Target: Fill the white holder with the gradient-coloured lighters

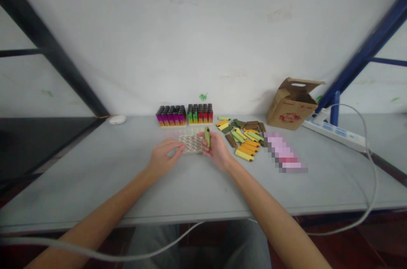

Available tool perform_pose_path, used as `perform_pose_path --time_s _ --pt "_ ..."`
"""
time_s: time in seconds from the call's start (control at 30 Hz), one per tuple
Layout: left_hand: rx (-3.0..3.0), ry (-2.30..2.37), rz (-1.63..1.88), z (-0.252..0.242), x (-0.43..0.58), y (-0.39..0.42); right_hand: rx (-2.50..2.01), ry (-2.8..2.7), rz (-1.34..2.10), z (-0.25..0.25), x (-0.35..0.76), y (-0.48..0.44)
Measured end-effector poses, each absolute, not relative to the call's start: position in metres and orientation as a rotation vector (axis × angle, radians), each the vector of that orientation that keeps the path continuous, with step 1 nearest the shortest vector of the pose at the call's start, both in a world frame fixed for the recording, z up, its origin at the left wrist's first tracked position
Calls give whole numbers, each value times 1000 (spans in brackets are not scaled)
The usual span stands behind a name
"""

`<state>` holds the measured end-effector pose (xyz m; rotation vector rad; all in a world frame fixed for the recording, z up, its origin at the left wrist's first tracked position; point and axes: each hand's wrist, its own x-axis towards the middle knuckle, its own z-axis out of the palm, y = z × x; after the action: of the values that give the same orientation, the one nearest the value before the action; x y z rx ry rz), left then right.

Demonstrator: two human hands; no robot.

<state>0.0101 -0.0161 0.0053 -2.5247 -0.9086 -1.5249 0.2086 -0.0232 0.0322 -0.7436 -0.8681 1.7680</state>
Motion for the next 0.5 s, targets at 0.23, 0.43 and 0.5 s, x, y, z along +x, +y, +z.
perform_pose_path --time_s 0.23,0.43,0.5 --pt "-2550 -877 -1504 5 9 -16 -807 -850 1863 34 216 -23" --pt "-2560 -903 -1483 7 9 -18 -827 -790 1864 35 217 -23" --pt "-2564 -917 -1473 6 9 -18 -832 -772 1861 35 216 -23"
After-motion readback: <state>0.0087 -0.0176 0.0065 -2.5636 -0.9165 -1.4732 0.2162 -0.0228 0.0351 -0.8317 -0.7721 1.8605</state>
